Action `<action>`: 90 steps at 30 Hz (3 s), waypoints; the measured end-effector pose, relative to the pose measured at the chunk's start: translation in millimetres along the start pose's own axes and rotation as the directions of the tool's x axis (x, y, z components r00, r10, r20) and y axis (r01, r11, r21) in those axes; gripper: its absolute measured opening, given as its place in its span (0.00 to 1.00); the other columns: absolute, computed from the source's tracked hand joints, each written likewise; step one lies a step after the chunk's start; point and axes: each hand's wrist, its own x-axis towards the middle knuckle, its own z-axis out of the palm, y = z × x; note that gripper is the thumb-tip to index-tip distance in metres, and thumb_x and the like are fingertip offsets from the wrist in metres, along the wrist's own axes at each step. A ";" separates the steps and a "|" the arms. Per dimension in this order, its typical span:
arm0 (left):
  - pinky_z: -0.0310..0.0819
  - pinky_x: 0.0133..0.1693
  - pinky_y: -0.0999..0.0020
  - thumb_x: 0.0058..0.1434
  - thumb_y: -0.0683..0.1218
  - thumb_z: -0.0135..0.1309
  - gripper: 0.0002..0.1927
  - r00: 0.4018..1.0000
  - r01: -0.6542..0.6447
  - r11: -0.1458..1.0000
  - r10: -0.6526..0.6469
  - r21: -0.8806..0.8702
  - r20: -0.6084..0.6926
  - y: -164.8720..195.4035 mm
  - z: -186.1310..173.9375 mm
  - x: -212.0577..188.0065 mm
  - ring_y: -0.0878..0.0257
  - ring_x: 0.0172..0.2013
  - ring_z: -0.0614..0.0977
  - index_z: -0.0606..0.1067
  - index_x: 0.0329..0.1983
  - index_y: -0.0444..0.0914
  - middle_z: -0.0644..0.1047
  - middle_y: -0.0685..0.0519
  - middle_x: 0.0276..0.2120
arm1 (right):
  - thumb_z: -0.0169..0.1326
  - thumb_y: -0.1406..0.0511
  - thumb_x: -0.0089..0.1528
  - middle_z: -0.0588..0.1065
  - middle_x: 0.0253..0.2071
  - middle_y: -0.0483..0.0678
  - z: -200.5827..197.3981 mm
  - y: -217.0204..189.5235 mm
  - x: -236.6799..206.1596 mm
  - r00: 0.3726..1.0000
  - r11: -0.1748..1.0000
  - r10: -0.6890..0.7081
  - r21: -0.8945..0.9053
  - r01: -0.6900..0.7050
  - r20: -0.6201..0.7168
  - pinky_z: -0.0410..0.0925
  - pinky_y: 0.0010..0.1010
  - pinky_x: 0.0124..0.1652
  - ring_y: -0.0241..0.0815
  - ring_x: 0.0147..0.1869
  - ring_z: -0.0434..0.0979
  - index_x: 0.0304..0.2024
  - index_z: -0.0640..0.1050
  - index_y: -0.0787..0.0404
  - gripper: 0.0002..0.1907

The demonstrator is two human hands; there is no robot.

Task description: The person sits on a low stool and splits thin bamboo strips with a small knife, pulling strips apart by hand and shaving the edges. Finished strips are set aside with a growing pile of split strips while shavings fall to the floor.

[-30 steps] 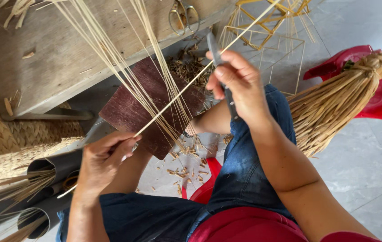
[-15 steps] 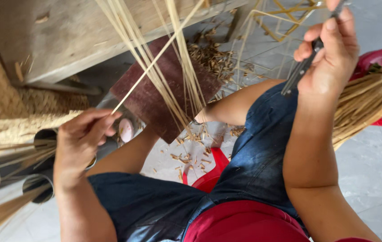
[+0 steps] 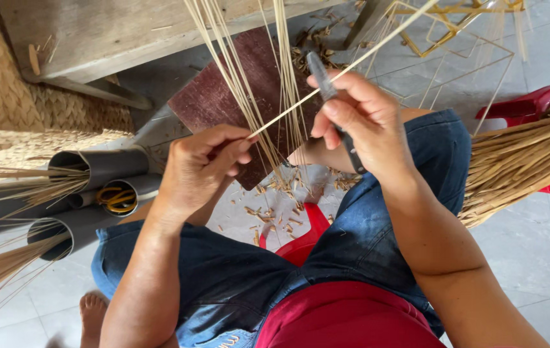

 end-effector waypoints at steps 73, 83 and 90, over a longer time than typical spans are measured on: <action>0.74 0.31 0.80 0.70 0.43 0.57 0.07 0.977 -0.065 0.991 0.088 -0.119 0.194 -0.4 6.8 11.1 0.74 0.32 0.82 0.82 0.46 0.37 0.83 0.55 0.32 | 0.49 0.71 0.74 0.78 0.34 0.49 -13.1 -10.6 -5.2 0.996 0.993 0.025 0.115 -0.015 -0.084 0.66 0.20 0.30 0.30 0.27 0.72 0.71 0.68 0.61 0.23; 0.72 0.23 0.79 0.65 0.43 0.61 0.04 0.994 0.024 0.989 -0.039 0.149 0.101 4.3 9.3 4.6 0.75 0.24 0.81 0.84 0.40 0.38 0.84 0.56 0.27 | 0.47 0.72 0.78 0.78 0.32 0.52 -5.1 -14.2 -2.6 0.998 0.998 0.011 -0.059 -0.008 0.060 0.67 0.19 0.30 0.30 0.26 0.72 0.66 0.73 0.66 0.15; 0.73 0.24 0.80 0.68 0.41 0.58 0.05 0.997 -0.069 0.997 0.068 0.031 0.035 6.4 20.4 6.4 0.76 0.26 0.81 0.81 0.45 0.38 0.83 0.57 0.28 | 0.47 0.70 0.74 0.79 0.34 0.51 20.7 12.5 -9.5 0.968 0.996 0.036 -0.088 -0.014 0.250 0.68 0.20 0.27 0.30 0.26 0.73 0.65 0.70 0.65 0.17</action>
